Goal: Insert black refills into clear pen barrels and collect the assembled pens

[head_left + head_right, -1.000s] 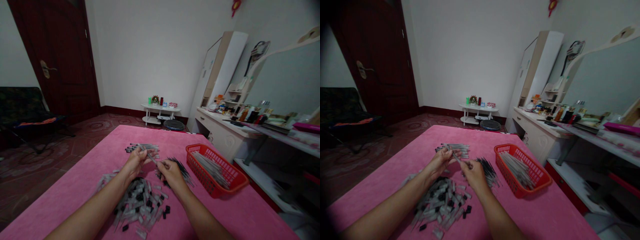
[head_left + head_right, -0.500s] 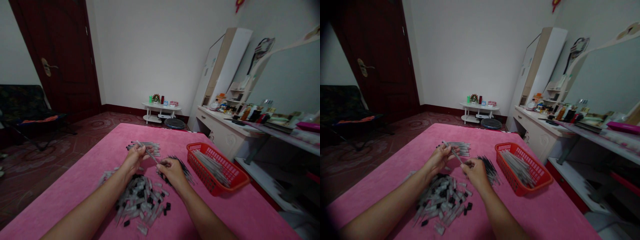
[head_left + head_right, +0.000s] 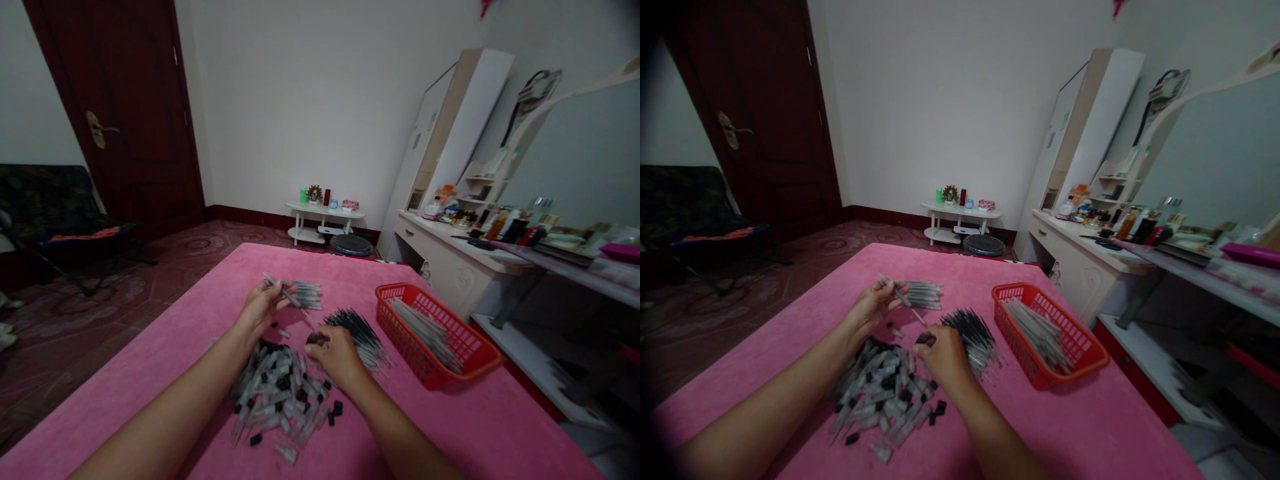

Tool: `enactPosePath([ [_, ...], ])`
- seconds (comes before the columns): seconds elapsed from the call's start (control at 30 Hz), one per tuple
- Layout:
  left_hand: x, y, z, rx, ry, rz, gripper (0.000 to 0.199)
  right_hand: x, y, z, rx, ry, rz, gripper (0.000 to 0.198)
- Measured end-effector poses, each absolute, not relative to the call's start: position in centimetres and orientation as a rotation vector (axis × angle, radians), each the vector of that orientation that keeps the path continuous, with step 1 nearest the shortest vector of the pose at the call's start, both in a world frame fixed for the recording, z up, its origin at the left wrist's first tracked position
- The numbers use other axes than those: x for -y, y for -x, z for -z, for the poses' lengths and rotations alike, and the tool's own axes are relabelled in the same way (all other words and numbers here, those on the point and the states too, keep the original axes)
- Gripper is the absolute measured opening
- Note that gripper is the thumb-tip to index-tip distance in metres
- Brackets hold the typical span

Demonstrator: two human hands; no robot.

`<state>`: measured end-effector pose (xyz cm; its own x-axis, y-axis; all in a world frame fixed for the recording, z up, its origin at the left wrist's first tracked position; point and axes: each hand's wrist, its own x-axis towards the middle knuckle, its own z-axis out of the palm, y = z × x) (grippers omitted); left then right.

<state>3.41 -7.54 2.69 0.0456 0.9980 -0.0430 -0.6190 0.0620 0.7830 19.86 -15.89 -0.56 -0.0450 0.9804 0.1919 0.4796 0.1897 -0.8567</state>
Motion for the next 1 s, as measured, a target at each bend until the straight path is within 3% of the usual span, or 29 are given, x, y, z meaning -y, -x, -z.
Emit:
enactPosePath([
  [0.27, 7.6, -3.6, -2.4, -0.706, -0.714, -1.367, 0.006, 17.1, -18.3, -0.5, 1.655, 1.096, -1.111, 0.037],
  [0.43, 7.9, -3.7, -2.6, -0.722, -0.717, -1.361, 0.005, 17.5, -18.6, -2.1, 1.719, 1.153, -0.749, 0.016],
  [0.6, 8.5, -4.3, -2.9, -0.721, -0.715, -1.328, 0.007, 17.0, -19.9, -3.1, 1.582, 1.318, -0.323, 0.012],
  [1.0, 9.3, -5.2, -2.4, -0.703, -0.838, -1.265, 0.017, 15.9, -22.4, -3.3, 1.863, 1.53, -0.499, 0.025],
])
